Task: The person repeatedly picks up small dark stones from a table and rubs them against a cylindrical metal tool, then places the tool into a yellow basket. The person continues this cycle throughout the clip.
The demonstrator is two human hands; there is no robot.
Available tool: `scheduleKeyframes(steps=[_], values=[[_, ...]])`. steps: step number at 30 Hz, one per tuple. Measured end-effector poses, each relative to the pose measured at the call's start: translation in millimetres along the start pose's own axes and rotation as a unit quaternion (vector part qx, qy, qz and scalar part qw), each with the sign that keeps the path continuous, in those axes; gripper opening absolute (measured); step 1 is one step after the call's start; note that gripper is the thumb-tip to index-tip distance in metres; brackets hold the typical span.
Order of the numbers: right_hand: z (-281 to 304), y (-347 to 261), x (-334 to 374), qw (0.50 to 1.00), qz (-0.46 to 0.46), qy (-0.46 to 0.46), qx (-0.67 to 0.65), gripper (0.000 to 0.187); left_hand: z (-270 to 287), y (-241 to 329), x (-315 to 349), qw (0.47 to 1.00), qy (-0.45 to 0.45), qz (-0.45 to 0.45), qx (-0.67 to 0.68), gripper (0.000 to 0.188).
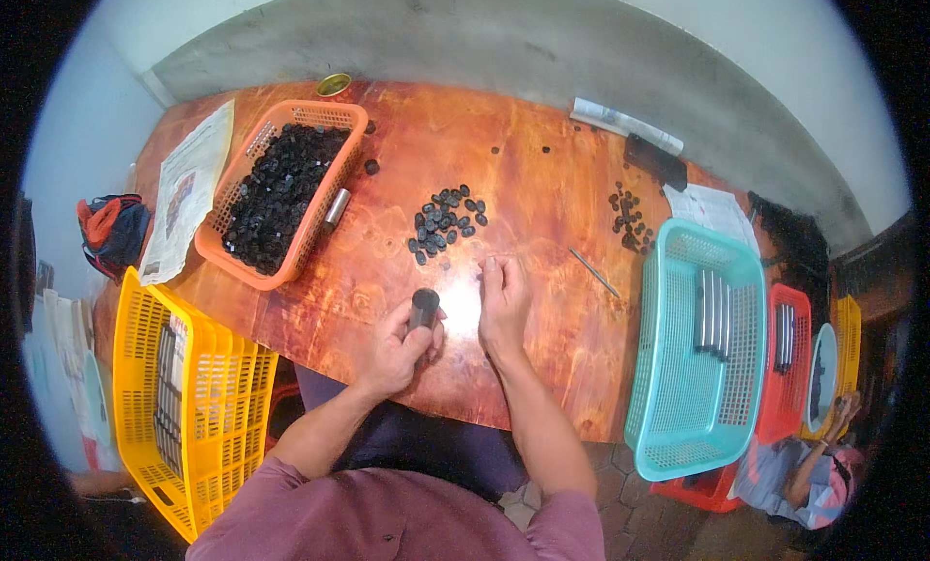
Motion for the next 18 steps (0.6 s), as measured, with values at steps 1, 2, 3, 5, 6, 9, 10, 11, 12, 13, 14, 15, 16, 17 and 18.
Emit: scheduleKeyframes(steps=[1, 2, 3, 5, 6, 9, 10, 11, 12, 13, 14, 15, 16, 17, 18], values=[[0.6, -1.5, 1.2, 1.000, 0.006, -0.001, 0.006, 0.024, 0.2, 0.5, 2.5, 0.999, 0.005, -0.024, -0.020, 0.055], [-0.8, -1.8, 2.6, 1.000, -0.005, -0.021, 0.003, 0.024, 0.6, 1.7, 3.8, 0.998, 0.010, -0.048, -0.041, 0.056], [-2.4, -2.2, 4.1, 0.999, -0.015, -0.041, 0.001, 0.024, 1.8, 3.3, 3.8, 0.997, 0.022, -0.063, -0.028, 0.056], [-7.2, -6.2, 7.7, 0.995, -0.036, -0.092, -0.009, 0.022, 3.4, 3.8, -1.5, 0.997, 0.016, -0.076, -0.004, 0.052], [-10.4, -15.4, 13.6, 0.991, -0.046, -0.126, -0.018, 0.021, 5.0, 7.2, -4.4, 0.996, 0.015, -0.086, 0.007, 0.050], [-17.1, -23.1, 25.3, 0.971, 0.004, -0.237, -0.043, 0.016, 2.6, 32.4, -19.7, 0.980, -0.010, -0.197, 0.027, 0.043], [-19.9, -32.8, 30.9, 0.966, 0.009, -0.250, -0.071, 0.019, 4.5, 33.4, -22.2, 0.983, -0.012, -0.181, 0.025, 0.043], [-21.7, -21.5, 33.8, 0.958, -0.023, -0.276, -0.073, 0.028, 7.6, 32.7, -25.1, 0.986, -0.015, -0.165, 0.024, 0.042], [-26.9, -25.4, 36.9, 0.954, -0.016, -0.283, -0.096, 0.038, 10.6, 30.9, -28.4, 0.988, -0.018, -0.149, 0.023, 0.043], [-29.4, -28.2, 39.0, 0.959, 0.051, -0.280, -0.015, 0.043, 12.5, 28.9, -28.7, 0.991, -0.019, -0.123, 0.048, 0.045], [-32.5, -32.1, 39.9, 0.953, 0.118, -0.272, 0.066, 0.048, 13.8, 32.9, -27.5, 0.990, -0.009, -0.135, 0.044, 0.045], [-35.8, -38.9, 39.8, 0.943, 0.169, -0.264, 0.111, 0.051, 13.3, 39.1, -26.3, 0.988, -0.001, -0.146, 0.040, 0.045], [-35.6, -36.6, 39.9, 0.942, 0.177, -0.257, 0.122, 0.050, 11.8, 44.3, -25.0, 0.987, 0.007, -0.155, 0.037, 0.045], [-34.7, -31.2, 39.8, 0.941, 0.186, -0.250, 0.132, 0.049, 10.6, 43.5, -25.3, 0.987, 0.004, -0.156, 0.037, 0.047], [-34.1, -28.7, 39.7, 0.940, 0.194, -0.243, 0.143, 0.048, 9.3, 45.0, -25.1, 0.987, 0.002, -0.156, 0.044, 0.046]])
Point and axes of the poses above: each hand's wrist, its own x-axis away from the middle knuckle, its own z-axis out of the back of the hand, y = z × x, the point moved 6 cm from there along -x, towards the middle knuckle, and after that the axes turned 4 degrees about y, right-handed, at the moved point
